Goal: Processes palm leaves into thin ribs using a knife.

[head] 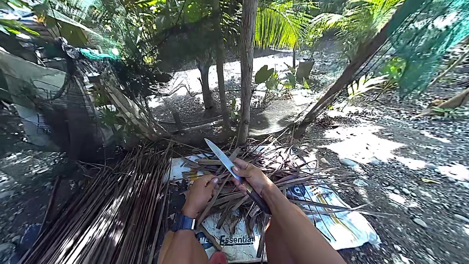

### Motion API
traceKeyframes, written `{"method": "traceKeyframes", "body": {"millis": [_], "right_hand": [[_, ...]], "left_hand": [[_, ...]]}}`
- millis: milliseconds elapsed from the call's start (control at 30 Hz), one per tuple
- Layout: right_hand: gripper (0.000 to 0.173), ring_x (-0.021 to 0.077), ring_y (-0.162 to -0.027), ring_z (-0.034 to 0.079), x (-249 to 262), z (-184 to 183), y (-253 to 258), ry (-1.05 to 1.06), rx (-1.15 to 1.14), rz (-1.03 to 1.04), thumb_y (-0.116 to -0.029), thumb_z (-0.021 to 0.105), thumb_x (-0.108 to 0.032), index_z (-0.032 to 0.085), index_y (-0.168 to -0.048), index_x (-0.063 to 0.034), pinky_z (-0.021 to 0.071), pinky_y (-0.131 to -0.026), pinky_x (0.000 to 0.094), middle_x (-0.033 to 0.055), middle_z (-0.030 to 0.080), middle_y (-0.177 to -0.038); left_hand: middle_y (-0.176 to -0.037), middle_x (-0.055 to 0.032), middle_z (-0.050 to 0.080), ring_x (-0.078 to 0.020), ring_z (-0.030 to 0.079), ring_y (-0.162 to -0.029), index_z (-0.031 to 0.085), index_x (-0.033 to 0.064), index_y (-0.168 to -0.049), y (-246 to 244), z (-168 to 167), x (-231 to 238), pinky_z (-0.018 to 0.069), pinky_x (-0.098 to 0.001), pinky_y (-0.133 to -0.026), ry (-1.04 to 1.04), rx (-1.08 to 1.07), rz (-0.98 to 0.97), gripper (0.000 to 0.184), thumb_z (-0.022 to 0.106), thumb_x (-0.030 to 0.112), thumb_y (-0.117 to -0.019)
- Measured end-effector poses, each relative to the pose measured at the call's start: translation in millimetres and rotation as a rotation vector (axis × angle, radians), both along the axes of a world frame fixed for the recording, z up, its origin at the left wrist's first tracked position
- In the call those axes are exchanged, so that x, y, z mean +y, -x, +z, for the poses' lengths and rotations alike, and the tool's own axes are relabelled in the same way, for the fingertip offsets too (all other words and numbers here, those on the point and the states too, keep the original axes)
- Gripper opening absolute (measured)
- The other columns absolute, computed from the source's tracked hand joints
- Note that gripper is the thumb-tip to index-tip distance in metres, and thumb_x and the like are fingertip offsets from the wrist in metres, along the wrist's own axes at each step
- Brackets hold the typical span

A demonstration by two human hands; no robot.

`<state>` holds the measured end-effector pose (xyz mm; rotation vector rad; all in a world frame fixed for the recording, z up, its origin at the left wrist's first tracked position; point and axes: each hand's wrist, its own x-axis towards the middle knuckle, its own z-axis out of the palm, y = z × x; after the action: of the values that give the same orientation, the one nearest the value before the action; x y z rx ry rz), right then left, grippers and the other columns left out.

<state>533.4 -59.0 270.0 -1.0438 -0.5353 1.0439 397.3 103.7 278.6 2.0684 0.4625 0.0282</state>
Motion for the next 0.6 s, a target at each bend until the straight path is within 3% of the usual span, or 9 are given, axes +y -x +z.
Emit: {"method": "traceKeyframes", "body": {"millis": [100,167,233,267,367,433,500,600], "right_hand": [[0.03,0.0078,-0.041,0.054,1.5,1.1,3.3,-0.015,0.017,-0.018,-0.104,0.037,-0.007,0.048,-0.132,-0.0082,0.0478,-0.04,0.0205,0.0006,0.058,-0.06],[0.028,0.0073,-0.042,0.054,3.7,0.9,5.1,0.006,0.017,-0.018,-0.1053,0.037,-0.007,0.047,-0.131,-0.0078,0.0475,-0.04,0.02,0.0002,0.056,-0.06],[0.029,0.0068,-0.043,0.053,6.5,-2.5,6.6,0.046,-0.022,0.047,-0.1047,0.038,-0.007,0.046,-0.133,-0.0078,0.0475,-0.041,0.02,-0.001,0.056,-0.062],[0.029,0.0067,-0.044,0.053,8.7,-4.4,8.2,0.077,-0.043,0.089,-0.1044,0.039,-0.008,0.046,-0.132,-0.0081,0.0472,-0.042,0.0201,-0.0015,0.055,-0.062],[0.036,0.0069,-0.044,0.053,17.7,-8.3,15.4,0.148,-0.035,0.136,-0.1061,0.04,-0.006,0.042,-0.142,-0.0068,0.0467,-0.042,0.0203,-0.0011,0.054,-0.063],[0.037,0.0069,-0.044,0.052,20.9,-8.9,17.7,0.16,-0.018,0.136,-0.1066,0.04,-0.006,0.042,-0.143,-0.0082,0.0458,-0.042,0.0204,-0.0011,0.053,-0.063],[0.03,0.007,-0.043,0.052,21.8,-8.8,18.0,0.147,-0.002,0.119,-0.1061,0.04,-0.005,0.046,-0.136,-0.0079,0.046,-0.041,0.0201,-0.0006,0.053,-0.062],[0.018,0.0073,-0.042,0.052,20.8,-8.7,15.4,0.131,0.014,0.074,-0.1063,0.04,-0.005,0.05,-0.121,-0.0072,0.0461,-0.04,0.02,0.0002,0.054,-0.061]], "left_hand": [[-0.078,0.003,0.062,0.0008,0.051,-0.058,0.068,-0.0016,-0.111,-1.9,-1.4,-4.5,0.0439,-0.0161,-0.056,0.134,-0.022,-0.012,0.026,0.046,0.011,-0.1088],[-0.081,0.0003,0.064,-0.0033,0.052,-0.065,0.071,-0.0003,-0.11,-2.0,0.8,-7.2,0.0447,-0.022,-0.065,-0.007,-0.051,0.048,0.025,0.048,0.011,-0.1076],[-0.09,-0.0098,0.07,-0.0157,0.063,-0.081,0.072,-0.0014,-0.113,-3.1,1.9,-8.0,0.0508,-0.0358,-0.081,-0.152,-0.056,0.099,0.027,0.049,0.011,-0.1069],[-0.092,-0.013,0.071,-0.0198,0.066,-0.085,0.073,-0.0021,-0.112,-3.6,1.9,-9.2,0.0515,-0.0396,-0.085,-0.198,-0.063,0.119,0.027,0.05,0.012,-0.1065],[-0.087,-0.0154,0.068,-0.0238,0.064,-0.082,0.072,-0.0036,-0.1,-4.0,1.6,-12.4,0.0498,-0.0433,-0.081,-0.285,-0.077,0.14,0.025,0.052,0.011,-0.1045],[-0.084,-0.0154,0.067,-0.024,0.063,-0.08,0.072,-0.0037,-0.099,-3.4,1.3,-14.0,0.0492,-0.0437,-0.079,-0.305,-0.076,0.135,0.026,0.051,0.011,-0.1049],[-0.084,-0.0143,0.066,-0.0227,0.062,-0.078,0.071,-0.003,-0.103,-2.3,-1.4,-14.6,0.049,-0.0426,-0.077,-0.291,-0.101,0.133,0.026,0.049,0.011,-0.1064],[-0.095,-0.0171,0.072,-0.0257,0.068,-0.09,0.073,-0.0023,-0.111,-0.6,-4.7,-14.8,0.0515,-0.0453,-0.086,-0.292,-0.165,0.136,0.027,0.05,0.013,-0.1064]]}}
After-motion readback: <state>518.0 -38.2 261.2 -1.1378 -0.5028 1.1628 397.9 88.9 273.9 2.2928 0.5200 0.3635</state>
